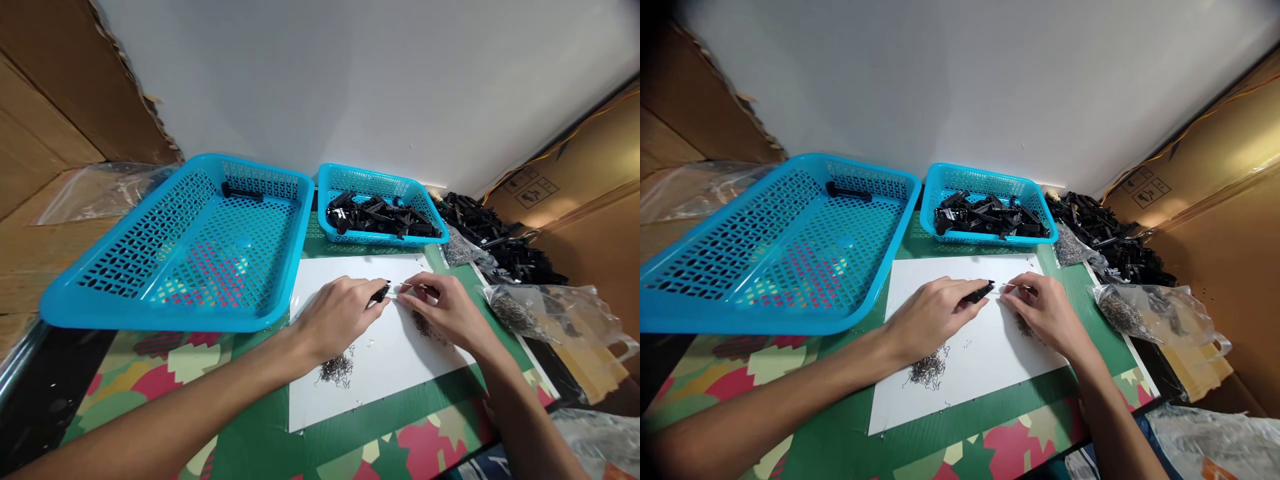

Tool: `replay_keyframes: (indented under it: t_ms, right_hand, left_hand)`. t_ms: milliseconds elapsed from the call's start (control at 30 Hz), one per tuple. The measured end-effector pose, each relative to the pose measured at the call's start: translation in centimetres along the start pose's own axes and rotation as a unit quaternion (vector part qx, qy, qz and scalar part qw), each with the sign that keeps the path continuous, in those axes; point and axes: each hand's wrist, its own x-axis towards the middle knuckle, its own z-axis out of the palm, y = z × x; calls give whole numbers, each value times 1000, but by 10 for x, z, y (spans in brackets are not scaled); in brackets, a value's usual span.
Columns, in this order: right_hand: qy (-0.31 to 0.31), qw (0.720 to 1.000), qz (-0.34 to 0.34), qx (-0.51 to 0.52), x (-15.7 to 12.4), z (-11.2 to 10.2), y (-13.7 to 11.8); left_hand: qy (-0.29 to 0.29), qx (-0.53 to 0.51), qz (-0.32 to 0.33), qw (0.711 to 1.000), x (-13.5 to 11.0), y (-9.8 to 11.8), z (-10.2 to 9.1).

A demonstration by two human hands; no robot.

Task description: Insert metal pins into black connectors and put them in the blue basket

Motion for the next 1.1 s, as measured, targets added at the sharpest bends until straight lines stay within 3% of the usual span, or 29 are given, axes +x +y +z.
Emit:
replay_keyframes:
  t_ms: [267,367,433,567,667,733,867,1100]
  right_hand:
    - [-40,999,0,3,4,2,-2]
    - [-25,995,-1,98,3,2,-7]
    - [15,978,-10,209,1,7,-14]
    - [120,914,0,386,-3,29,-34]
    - [130,877,33,462,-3,47,-46]
    - [116,866,43,484,-1,53,-49]
    - [105,878,36,466,1,55,-44]
    - [107,948,-24,299,-4,36,-45]
  left_hand:
    - [55,-88,4,995,2,0,-3]
    - [71,-127,-10,989,1,1,-5]
    - [75,-158,-27,984,1,1,-8]
    - [81,-240,-59,966,2,1,-11]
    - [79,-282,-66,954,3,0,-13]
    - [75,-295,-66,950,3,-1,-14]
    - [68,-293,-72,951,4,-1,-15]
    - [47,-211,-64,974,4,-1,-15]
